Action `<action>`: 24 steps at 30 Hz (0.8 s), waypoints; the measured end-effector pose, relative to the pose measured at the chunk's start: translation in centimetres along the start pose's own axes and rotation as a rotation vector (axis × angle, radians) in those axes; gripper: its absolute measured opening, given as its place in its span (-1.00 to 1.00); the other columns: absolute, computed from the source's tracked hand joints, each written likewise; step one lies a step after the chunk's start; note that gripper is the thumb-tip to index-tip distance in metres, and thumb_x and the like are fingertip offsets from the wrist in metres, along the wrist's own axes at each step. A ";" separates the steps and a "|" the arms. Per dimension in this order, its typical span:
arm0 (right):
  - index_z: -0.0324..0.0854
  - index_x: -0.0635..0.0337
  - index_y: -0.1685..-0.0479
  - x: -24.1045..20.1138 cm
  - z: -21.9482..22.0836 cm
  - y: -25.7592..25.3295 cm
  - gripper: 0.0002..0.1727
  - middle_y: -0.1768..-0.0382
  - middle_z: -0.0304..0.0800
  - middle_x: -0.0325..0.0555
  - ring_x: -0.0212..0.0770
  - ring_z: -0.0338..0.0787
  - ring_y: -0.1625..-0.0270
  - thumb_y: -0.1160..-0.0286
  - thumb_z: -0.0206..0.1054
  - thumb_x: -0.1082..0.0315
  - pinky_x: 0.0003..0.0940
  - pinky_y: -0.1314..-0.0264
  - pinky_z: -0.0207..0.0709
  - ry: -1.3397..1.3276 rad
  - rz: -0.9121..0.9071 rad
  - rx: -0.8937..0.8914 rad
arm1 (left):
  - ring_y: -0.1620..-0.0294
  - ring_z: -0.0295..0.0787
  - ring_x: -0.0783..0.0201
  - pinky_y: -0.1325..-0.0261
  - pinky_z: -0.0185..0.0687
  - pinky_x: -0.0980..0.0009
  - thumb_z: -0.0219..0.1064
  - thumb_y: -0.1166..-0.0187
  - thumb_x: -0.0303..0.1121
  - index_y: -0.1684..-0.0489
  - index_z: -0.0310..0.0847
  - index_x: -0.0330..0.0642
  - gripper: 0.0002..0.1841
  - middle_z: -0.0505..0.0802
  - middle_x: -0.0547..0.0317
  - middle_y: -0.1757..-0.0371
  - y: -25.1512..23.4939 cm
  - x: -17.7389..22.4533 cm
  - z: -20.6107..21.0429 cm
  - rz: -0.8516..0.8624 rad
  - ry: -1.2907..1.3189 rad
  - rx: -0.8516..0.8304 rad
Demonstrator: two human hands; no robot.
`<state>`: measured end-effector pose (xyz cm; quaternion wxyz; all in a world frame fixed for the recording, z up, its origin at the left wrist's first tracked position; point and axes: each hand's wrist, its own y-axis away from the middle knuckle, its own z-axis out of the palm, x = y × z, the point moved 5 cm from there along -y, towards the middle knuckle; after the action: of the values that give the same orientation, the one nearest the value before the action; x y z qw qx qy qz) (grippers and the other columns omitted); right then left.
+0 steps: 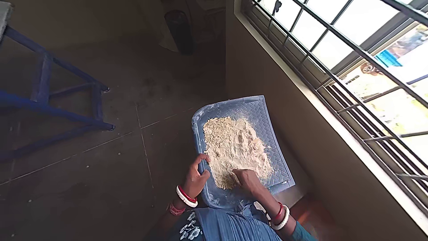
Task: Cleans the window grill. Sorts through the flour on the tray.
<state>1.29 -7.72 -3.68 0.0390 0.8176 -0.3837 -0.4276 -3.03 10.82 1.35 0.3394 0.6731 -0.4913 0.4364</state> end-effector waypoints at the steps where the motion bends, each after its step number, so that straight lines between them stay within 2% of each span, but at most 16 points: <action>1: 0.67 0.46 0.19 -0.2 0.2 0.1 -0.47 0.35 0.78 0.34 0.36 0.84 0.16 -0.87 -0.04 0.16 0.30 0.10 0.55 0.012 0.004 -0.043 | 0.00 0.68 0.40 -0.06 0.56 0.51 0.20 -0.01 -0.61 0.07 0.56 -0.58 -0.59 0.75 -0.12 0.04 0.0 0.0 0.0 0.001 -0.001 0.001; 5: 0.58 0.39 -0.21 -1.4 0.4 0.7 -0.67 0.18 0.81 0.39 0.43 0.84 0.02 -0.82 0.03 0.32 0.36 -0.01 0.56 0.070 0.084 -0.198 | 0.00 0.66 0.44 -0.06 0.54 0.56 0.19 0.00 -0.63 0.10 0.54 -0.60 -0.60 0.74 -0.11 0.05 0.2 0.0 -0.1 0.009 0.004 0.014; 7: 0.52 0.36 -0.35 -2.0 0.6 1.1 -0.66 0.18 0.81 0.42 0.47 0.84 0.03 -0.83 0.03 0.35 0.38 -0.01 0.57 0.078 0.084 -0.212 | -0.02 0.65 0.45 -0.09 0.54 0.56 0.19 0.01 -0.63 0.10 0.54 -0.60 -0.60 0.73 -0.10 0.04 0.3 -0.1 -0.1 0.013 0.018 0.021; 11: 0.48 0.29 -0.44 -2.2 1.1 1.5 -0.60 0.30 0.82 0.36 0.45 0.86 0.16 -0.89 0.00 0.23 0.35 0.08 0.59 0.066 0.039 -0.158 | -0.06 0.64 0.50 -0.14 0.51 0.61 0.19 0.01 -0.63 0.11 0.53 -0.61 -0.60 0.73 -0.08 0.03 0.5 -0.4 -0.3 0.035 0.034 0.038; 15: 0.52 0.27 -0.40 -1.4 0.6 2.0 -0.61 0.24 0.83 0.35 0.43 0.86 0.10 -0.90 -0.03 0.23 0.35 0.02 0.59 0.043 0.112 -0.150 | -0.04 0.64 0.50 -0.12 0.52 0.61 0.19 0.02 -0.62 0.10 0.53 -0.62 -0.59 0.72 -0.09 0.03 0.7 -0.2 -0.3 0.032 0.032 0.048; 17: 0.60 0.29 -0.29 -0.5 -0.4 2.5 -0.63 0.28 0.83 0.32 0.40 0.86 0.14 -0.88 -0.03 0.26 0.34 0.06 0.59 0.008 0.156 -0.040 | -0.04 0.63 0.51 -0.11 0.51 0.63 0.20 0.02 -0.62 0.10 0.53 -0.62 -0.59 0.72 -0.09 0.03 0.7 -0.1 -0.4 0.026 0.028 0.047; 18: 0.60 0.29 -0.30 0.3 -1.1 2.6 -0.63 0.29 0.83 0.31 0.40 0.87 0.16 -0.88 -0.03 0.27 0.33 0.08 0.60 -0.008 0.188 0.031 | -0.05 0.63 0.50 -0.12 0.51 0.62 0.20 0.03 -0.62 0.10 0.53 -0.62 -0.59 0.72 -0.10 0.02 0.8 -0.1 -0.4 0.024 0.025 0.043; 21: 0.53 0.28 -0.47 2.8 -2.9 2.8 -0.59 0.33 0.83 0.28 0.37 0.86 0.24 -0.85 -0.01 0.31 0.30 0.13 0.60 -0.051 0.275 0.233 | -0.06 0.63 0.47 -0.13 0.52 0.59 0.20 0.02 -0.63 0.08 0.53 -0.61 -0.58 0.71 -0.11 0.01 1.0 -0.2 -0.5 0.016 0.023 0.036; 24: 0.34 0.22 -0.69 2.9 -2.7 2.5 -0.50 0.31 0.83 0.28 0.38 0.85 0.22 -0.87 0.00 0.26 0.30 0.08 0.60 -0.041 0.277 0.170 | -0.05 0.64 0.46 -0.12 0.52 0.57 0.20 0.01 -0.63 0.08 0.53 -0.61 -0.58 0.72 -0.12 0.02 1.0 -0.2 -0.6 0.013 0.023 0.033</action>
<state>2.82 -12.11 -2.93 0.0207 0.7483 -0.5282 -0.4008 -4.20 11.09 1.40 0.3312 0.6704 -0.4842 0.4544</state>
